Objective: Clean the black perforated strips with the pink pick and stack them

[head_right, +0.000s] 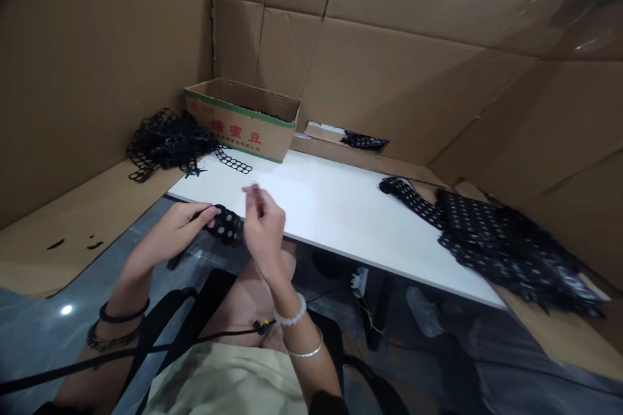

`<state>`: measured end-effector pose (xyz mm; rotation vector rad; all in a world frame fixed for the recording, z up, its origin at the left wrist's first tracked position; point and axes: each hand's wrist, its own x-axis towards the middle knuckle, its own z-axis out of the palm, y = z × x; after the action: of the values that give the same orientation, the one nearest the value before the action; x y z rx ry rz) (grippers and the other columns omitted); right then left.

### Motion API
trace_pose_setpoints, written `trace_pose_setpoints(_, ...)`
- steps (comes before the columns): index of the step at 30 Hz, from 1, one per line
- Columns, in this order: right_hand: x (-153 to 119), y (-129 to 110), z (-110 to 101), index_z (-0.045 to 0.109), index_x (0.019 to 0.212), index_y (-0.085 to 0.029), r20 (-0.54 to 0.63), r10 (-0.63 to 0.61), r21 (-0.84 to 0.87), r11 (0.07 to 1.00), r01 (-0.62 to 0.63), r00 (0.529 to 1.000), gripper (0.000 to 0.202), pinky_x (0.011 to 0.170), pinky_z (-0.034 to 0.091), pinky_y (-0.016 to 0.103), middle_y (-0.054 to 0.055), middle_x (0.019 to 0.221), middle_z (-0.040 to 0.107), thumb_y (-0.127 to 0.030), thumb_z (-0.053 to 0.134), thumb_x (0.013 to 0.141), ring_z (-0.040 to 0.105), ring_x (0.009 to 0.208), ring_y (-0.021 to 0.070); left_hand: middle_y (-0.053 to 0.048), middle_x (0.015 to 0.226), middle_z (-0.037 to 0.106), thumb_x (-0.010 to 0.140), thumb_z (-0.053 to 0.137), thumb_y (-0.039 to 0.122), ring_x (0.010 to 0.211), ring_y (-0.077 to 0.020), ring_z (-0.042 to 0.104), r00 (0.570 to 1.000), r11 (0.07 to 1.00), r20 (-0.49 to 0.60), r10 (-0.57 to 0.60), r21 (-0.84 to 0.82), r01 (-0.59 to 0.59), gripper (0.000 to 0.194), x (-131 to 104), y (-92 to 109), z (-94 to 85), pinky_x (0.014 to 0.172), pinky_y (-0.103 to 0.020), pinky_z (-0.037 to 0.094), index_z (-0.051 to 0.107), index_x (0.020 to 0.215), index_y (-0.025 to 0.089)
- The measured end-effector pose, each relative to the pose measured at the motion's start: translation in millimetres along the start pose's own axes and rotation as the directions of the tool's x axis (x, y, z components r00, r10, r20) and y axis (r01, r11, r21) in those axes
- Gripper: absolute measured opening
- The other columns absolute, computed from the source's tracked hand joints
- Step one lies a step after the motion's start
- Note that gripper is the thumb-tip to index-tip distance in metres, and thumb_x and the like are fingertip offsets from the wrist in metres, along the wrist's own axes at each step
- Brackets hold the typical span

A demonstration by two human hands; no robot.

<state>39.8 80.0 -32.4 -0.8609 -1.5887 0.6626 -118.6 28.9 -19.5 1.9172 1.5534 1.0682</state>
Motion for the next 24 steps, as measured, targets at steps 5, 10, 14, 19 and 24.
trace_pose_setpoints(5, -7.9, -26.0, -1.2, 0.055, 0.070, -0.019, -0.578, -0.100, 0.215, 0.939, 0.269, 0.810, 0.044, 0.047, 0.035, 0.026, 0.002, 0.064, 0.047, -0.036, 0.023, 0.095, 0.045, 0.051, 0.0116, 0.003, 0.046, 0.039, 0.084, 0.037, 0.062, 0.043, -0.0096, 0.031, 0.985, 0.910, 0.026, -0.170, -0.380, 0.167, 0.054, 2.3, -8.3, 2.5, 0.044, -0.022, 0.024, 0.054, 0.064, 0.016)
trace_pose_setpoints(10, -17.2, -33.8, 4.6, 0.055, 0.075, -0.020, -0.544, -0.139, 0.143, 0.957, 0.254, 0.828, 0.046, 0.039, 0.031, 0.026, 0.003, 0.065, 0.048, -0.041, 0.019, 0.096, 0.043, 0.046, 0.0112, 0.005, 0.043, 0.032, 0.079, 0.034, 0.072, 0.040, -0.0083, 0.027, 0.974, 0.825, 0.027, -0.226, -0.526, 0.207, 0.062, 2.3, -9.4, 2.4, 0.042, -0.021, 0.022, 0.054, 0.065, 0.015)
trace_pose_setpoints(14, -26.4, -22.8, 13.8, 0.056, 0.082, -0.020, -0.311, -0.230, 0.125, 0.952, 0.280, 0.922, 0.039, 0.041, 0.037, 0.027, 0.000, 0.058, 0.047, -0.044, 0.027, 0.094, 0.045, 0.043, 0.0107, 0.005, 0.041, 0.030, 0.076, 0.033, 0.076, 0.039, -0.0081, 0.027, 0.981, 0.822, 0.022, -0.192, -0.542, 0.173, 0.065, 3.5, -7.4, 2.7, 0.041, -0.022, 0.023, 0.054, 0.063, 0.015)
trace_pose_setpoints(19, -31.2, -22.2, 19.1, 0.057, 0.085, -0.020, -0.178, -0.315, 0.041, 0.944, 0.327, 0.932, 0.028, 0.050, 0.045, 0.025, -0.002, 0.055, 0.053, -0.029, 0.033, 0.094, 0.054, 0.049, 0.0110, 0.003, 0.045, 0.036, 0.074, 0.034, 0.077, 0.040, -0.0076, 0.029, 0.985, 0.827, 0.010, -0.172, -0.542, 0.150, 0.067, 5.1, -5.9, 2.7, 0.041, -0.021, 0.023, 0.054, 0.062, 0.015)
trace_pose_setpoints(24, -30.0, -24.8, 20.9, 0.057, 0.084, -0.019, -0.173, -0.389, -0.044, 0.921, 0.388, 0.905, 0.027, 0.050, 0.044, 0.023, -0.002, 0.056, 0.055, -0.024, 0.033, 0.094, 0.056, 0.050, 0.0099, 0.005, 0.044, 0.033, 0.076, 0.033, 0.076, 0.041, -0.0079, 0.028, 0.985, 0.846, 0.005, -0.170, -0.511, 0.149, 0.066, 4.6, -2.8, 1.0, 0.041, -0.022, 0.024, 0.053, 0.063, 0.014)
